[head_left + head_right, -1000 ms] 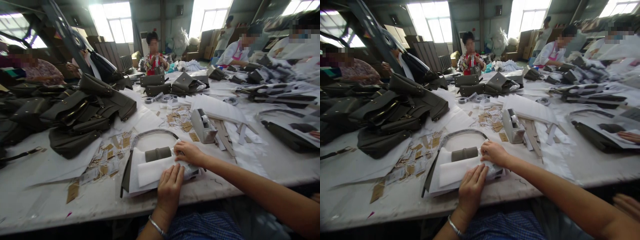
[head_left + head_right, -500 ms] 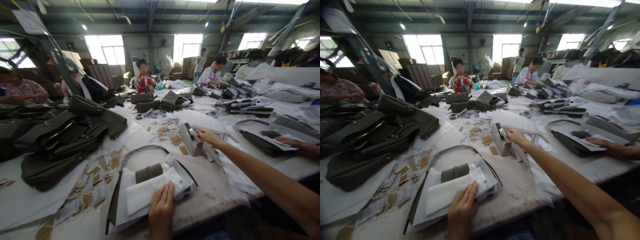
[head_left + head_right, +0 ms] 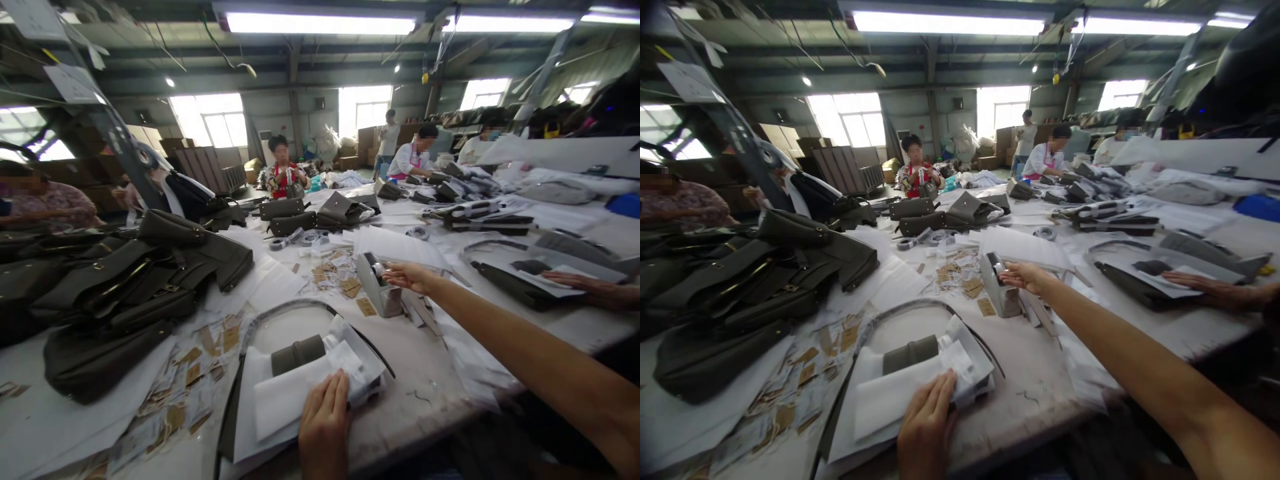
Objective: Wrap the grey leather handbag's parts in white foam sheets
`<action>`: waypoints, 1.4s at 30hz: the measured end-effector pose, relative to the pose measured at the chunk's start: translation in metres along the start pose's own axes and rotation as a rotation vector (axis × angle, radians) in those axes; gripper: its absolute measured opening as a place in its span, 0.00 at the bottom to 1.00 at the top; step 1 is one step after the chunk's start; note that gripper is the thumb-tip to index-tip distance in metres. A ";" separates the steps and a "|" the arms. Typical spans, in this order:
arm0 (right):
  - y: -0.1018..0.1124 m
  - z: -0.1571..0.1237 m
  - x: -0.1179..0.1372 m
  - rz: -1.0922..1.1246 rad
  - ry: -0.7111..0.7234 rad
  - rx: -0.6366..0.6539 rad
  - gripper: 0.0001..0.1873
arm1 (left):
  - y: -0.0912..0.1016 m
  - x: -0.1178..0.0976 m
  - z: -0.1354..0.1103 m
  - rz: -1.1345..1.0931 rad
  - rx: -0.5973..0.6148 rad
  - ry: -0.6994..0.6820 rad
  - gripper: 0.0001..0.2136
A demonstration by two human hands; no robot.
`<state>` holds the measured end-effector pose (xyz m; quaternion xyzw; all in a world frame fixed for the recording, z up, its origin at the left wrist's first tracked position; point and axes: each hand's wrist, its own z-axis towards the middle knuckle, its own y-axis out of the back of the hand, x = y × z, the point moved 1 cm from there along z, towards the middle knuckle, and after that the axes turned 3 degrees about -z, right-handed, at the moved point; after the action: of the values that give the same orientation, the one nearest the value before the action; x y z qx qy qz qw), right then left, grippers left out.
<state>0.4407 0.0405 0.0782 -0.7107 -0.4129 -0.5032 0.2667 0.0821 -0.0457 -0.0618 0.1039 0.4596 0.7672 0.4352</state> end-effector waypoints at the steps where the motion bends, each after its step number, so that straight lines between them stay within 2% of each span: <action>1: 0.003 -0.011 -0.001 0.007 0.002 -0.018 0.11 | 0.001 0.000 0.000 0.000 0.004 -0.001 0.30; 4: 0.010 -0.050 -0.015 0.012 0.017 -0.058 0.11 | 0.004 0.000 0.001 0.006 0.014 -0.002 0.30; 8: 0.014 -0.092 -0.057 -0.043 0.043 -0.096 0.14 | 0.009 -0.003 0.004 0.008 -0.020 -0.007 0.28; 11: 0.013 -0.095 -0.090 -0.159 0.083 -0.159 0.16 | 0.013 -0.005 0.007 0.011 -0.050 -0.026 0.26; 14: 0.014 -0.079 -0.108 -0.271 0.102 -0.217 0.16 | 0.015 -0.007 0.009 0.020 -0.070 -0.029 0.24; 18: 0.021 -0.054 -0.106 -0.508 0.158 -0.250 0.15 | 0.015 -0.008 0.010 0.019 -0.092 -0.031 0.23; 21: 0.029 -0.047 -0.095 -0.741 0.224 -0.254 0.15 | 0.015 -0.008 0.009 0.011 -0.100 -0.018 0.23; 24: 0.035 -0.057 -0.085 -0.979 0.361 -0.286 0.13 | 0.015 -0.009 0.009 0.007 -0.085 -0.015 0.22; 27: 0.040 -0.078 -0.075 -1.164 0.494 -0.280 0.11 | 0.016 -0.009 0.009 0.000 -0.079 -0.015 0.22; 29: 0.041 -0.094 -0.066 -1.279 0.580 -0.223 0.11 | 0.017 -0.009 0.009 -0.008 -0.088 -0.015 0.21; 31: 0.041 -0.110 -0.056 -1.423 0.751 -0.126 0.11 | 0.017 -0.009 0.010 -0.016 -0.093 -0.013 0.20; 33: 0.037 -0.123 -0.045 -1.546 0.969 0.012 0.12 | 0.018 -0.010 0.010 -0.024 -0.086 -0.001 0.20; 35: 0.030 -0.135 -0.036 -1.590 1.115 0.164 0.15 | 0.018 -0.011 0.010 -0.030 -0.070 0.007 0.21; 37: 0.018 -0.144 -0.028 -1.568 1.151 0.322 0.16 | 0.019 -0.012 0.010 -0.030 -0.050 0.011 0.21; 42: -0.027 -0.157 -0.016 -1.396 1.096 0.740 0.14 | 0.023 -0.014 0.012 -0.028 -0.029 0.025 0.19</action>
<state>0.3376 -0.0759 0.1178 0.1582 -0.6936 -0.6487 0.2702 0.0843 -0.0528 -0.0336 0.0814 0.4554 0.7689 0.4414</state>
